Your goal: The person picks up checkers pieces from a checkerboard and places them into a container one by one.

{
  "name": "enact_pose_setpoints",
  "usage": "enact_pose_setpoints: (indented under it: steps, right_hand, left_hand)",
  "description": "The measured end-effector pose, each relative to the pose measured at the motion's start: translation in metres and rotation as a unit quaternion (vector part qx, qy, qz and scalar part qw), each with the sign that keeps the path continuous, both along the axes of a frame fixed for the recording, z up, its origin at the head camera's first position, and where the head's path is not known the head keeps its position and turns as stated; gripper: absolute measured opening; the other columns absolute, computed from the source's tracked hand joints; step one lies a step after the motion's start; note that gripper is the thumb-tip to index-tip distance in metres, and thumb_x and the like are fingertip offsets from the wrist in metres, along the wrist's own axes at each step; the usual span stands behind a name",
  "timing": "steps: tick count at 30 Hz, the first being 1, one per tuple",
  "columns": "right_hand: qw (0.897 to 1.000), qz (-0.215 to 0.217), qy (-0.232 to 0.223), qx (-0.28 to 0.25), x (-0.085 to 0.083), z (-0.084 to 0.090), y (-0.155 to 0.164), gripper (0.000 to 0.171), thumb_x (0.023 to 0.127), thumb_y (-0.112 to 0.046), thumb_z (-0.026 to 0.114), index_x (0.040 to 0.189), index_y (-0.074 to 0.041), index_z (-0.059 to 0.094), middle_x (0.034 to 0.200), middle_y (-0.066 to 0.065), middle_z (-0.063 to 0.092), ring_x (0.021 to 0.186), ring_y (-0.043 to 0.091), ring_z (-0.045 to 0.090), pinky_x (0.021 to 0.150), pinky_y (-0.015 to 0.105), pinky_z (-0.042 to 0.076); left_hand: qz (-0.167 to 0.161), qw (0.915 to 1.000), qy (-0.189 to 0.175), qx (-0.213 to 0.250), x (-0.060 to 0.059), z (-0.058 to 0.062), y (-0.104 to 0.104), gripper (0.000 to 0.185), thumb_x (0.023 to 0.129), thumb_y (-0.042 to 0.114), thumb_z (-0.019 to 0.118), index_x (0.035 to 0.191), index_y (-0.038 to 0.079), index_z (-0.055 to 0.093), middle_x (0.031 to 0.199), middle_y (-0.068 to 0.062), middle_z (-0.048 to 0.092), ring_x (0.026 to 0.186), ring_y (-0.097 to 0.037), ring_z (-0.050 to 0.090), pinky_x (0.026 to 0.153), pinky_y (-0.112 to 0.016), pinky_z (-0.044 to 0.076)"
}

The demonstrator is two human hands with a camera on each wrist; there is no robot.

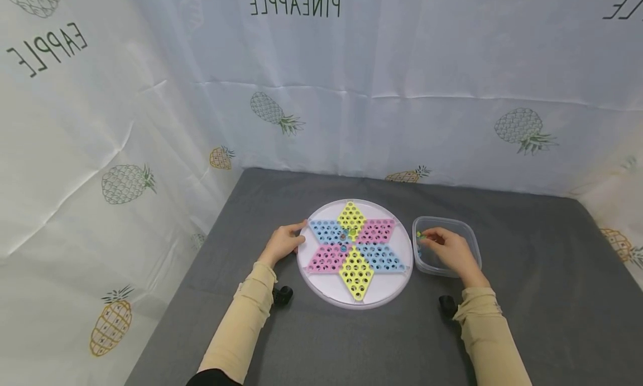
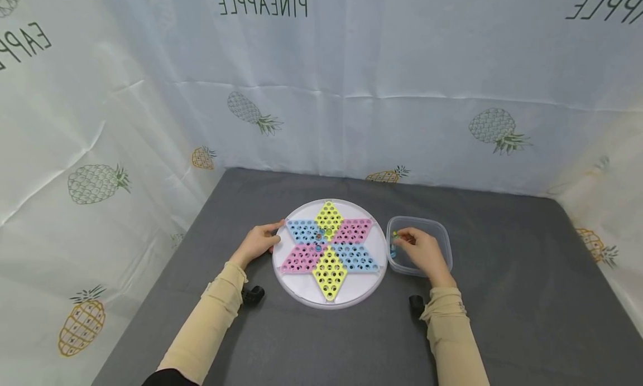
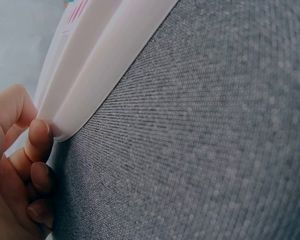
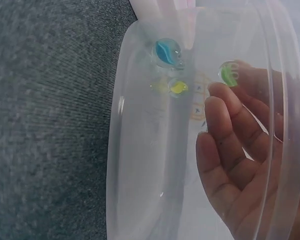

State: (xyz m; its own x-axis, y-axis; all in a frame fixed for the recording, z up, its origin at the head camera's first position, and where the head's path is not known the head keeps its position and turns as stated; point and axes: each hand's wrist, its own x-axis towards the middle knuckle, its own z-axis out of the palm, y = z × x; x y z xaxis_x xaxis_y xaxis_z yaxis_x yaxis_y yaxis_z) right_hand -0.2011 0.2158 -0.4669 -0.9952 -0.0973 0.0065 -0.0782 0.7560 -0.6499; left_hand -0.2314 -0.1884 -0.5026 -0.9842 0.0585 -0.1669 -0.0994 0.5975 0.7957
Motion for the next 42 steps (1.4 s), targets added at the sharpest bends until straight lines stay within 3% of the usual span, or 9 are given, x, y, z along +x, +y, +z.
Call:
enact_pose_setpoints:
  steps: [12, 30, 39, 42]
  right_hand:
    - [1.0, 0.003, 0.006, 0.003, -0.0034, -0.0002, 0.0001, 0.034, 0.093, -0.029, 0.055, 0.113, -0.003, 0.062, 0.103, 0.017, 0.065, 0.097, 0.033, 0.06, 0.077, 0.043, 0.048]
    - [1.0, -0.012, 0.004, -0.007, -0.0014, -0.001, 0.0013, 0.041, 0.093, -0.041, 0.051, 0.115, -0.009, 0.063, 0.108, 0.015, 0.066, 0.098, 0.027, 0.059, 0.074, 0.034, 0.046]
    - [0.999, -0.016, 0.022, -0.035, 0.0023, 0.0017, -0.0066, 0.042, 0.092, -0.042, 0.051, 0.116, -0.01, 0.063, 0.109, 0.012, 0.066, 0.095, 0.02, 0.059, 0.076, 0.032, 0.047]
    - [0.999, -0.018, 0.025, -0.034, 0.0024, 0.0016, -0.0078, 0.043, 0.092, -0.044, 0.051, 0.117, -0.012, 0.063, 0.109, 0.01, 0.067, 0.092, 0.012, 0.057, 0.076, 0.03, 0.047]
  left_hand:
    - [0.001, 1.0, -0.002, -0.003, 0.0002, 0.0016, 0.0003, 0.052, 0.082, 0.017, 0.059, 0.134, 0.023, 0.052, 0.05, 0.001, 0.046, 0.045, -0.011, 0.04, 0.05, -0.024, 0.034]
    - [0.004, 1.0, -0.005, -0.002, 0.0017, 0.0037, 0.0017, 0.052, 0.082, 0.017, 0.059, 0.134, 0.023, 0.052, 0.05, 0.001, 0.046, 0.046, -0.011, 0.039, 0.051, -0.024, 0.033]
    - [0.005, 1.0, 0.002, 0.0, 0.0008, 0.0028, 0.0014, 0.052, 0.082, 0.017, 0.059, 0.133, 0.023, 0.053, 0.049, 0.001, 0.046, 0.045, -0.011, 0.039, 0.05, -0.024, 0.033]
    - [0.005, 1.0, -0.001, -0.002, 0.0006, 0.0016, 0.0013, 0.051, 0.083, 0.017, 0.059, 0.133, 0.024, 0.053, 0.049, 0.001, 0.046, 0.045, -0.011, 0.038, 0.05, -0.024, 0.033]
